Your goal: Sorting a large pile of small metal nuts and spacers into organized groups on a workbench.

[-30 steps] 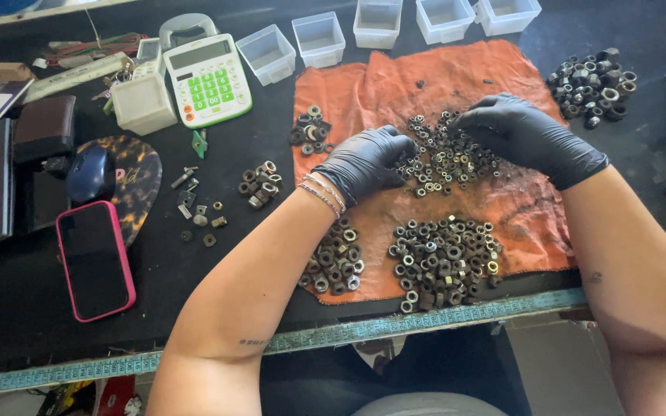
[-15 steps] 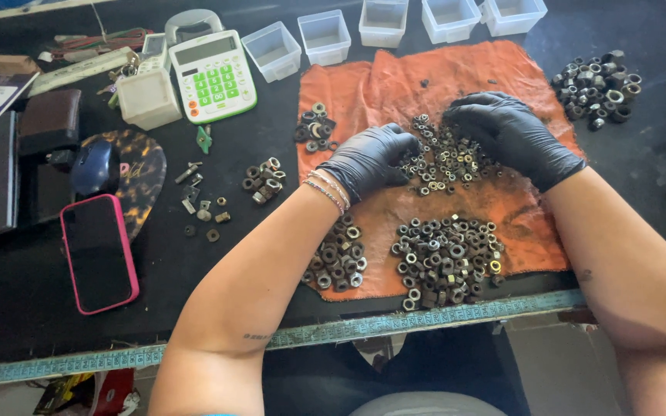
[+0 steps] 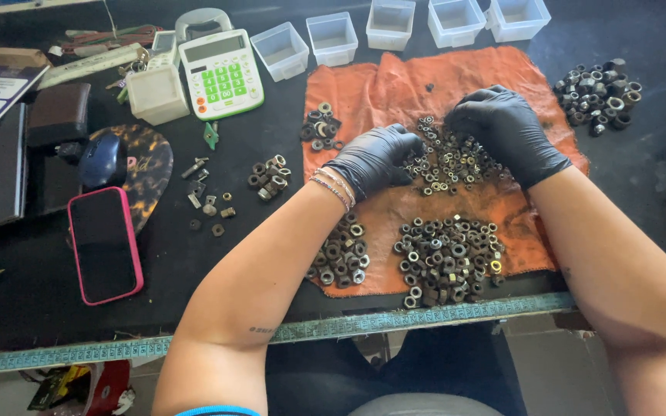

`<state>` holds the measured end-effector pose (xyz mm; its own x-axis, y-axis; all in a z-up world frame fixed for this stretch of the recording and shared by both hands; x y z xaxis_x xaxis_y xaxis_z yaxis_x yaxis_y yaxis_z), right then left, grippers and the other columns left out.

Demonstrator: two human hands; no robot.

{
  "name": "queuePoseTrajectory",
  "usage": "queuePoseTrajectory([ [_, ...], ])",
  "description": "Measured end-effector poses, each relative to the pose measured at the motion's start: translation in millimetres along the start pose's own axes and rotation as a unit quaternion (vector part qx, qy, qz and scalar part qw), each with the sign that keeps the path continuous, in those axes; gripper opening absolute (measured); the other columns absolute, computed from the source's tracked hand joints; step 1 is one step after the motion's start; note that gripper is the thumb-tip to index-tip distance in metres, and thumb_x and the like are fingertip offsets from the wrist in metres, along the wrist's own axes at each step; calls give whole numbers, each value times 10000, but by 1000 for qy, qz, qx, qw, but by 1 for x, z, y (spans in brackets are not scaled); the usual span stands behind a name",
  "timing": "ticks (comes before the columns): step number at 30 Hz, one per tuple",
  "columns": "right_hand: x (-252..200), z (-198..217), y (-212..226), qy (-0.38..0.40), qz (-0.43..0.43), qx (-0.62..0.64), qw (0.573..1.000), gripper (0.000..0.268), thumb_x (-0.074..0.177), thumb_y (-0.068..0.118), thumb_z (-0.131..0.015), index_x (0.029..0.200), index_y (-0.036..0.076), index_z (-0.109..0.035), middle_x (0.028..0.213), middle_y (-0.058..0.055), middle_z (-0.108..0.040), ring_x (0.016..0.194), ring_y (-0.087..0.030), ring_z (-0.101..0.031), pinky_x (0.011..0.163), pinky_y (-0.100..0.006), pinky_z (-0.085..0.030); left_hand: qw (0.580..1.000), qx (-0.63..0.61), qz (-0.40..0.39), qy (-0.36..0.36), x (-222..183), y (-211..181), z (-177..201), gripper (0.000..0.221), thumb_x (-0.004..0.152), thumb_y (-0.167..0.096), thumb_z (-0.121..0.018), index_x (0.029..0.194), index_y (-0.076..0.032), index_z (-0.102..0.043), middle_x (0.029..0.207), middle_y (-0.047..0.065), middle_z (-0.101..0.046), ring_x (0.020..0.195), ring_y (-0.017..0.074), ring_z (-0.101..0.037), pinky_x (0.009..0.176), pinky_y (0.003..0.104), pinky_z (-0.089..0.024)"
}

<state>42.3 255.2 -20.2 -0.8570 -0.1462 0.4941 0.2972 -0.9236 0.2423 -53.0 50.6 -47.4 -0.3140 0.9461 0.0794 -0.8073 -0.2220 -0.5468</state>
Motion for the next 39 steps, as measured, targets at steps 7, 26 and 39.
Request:
queuePoseTrajectory([
  [7,-9,-13,-21,8,-43,12,999,103,965,132,-773,1048,165,-722,1077,-106,-720,1088,-392,-666,1073,-488,-449,999,-47,24,-3,-6,-6,6,509,754,-214,-894,1186,-318,-646,1189,-10,-672,1065,259,-723,940,377,-614],
  [26,-11,21,-5,9,-91,40,995,70,985,87,-738,1049,115,-746,1044,-161,-726,1014,-446,-649,959,-515,-484,1000,-12,-3,0,-1,-2,2,495,753,-240,-873,1191,-307,-651,1203,21,-667,1082,301,-715,914,409,-615],
  [39,-11,17,-22,-30,-192,129,972,126,926,162,-815,1042,139,-772,976,-146,-688,909,-360,-640,873,-453,-502,999,-30,-8,10,-2,0,1,550,758,-252,-875,1248,-335,-639,1210,25,-662,1093,314,-705,925,424,-613],
])
Point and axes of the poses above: each hand's wrist, its own x-axis towards the middle knuckle, its own z-axis out of the back of the hand, y = z × x, the point moved 5 cm from there along x, towards the middle knuckle
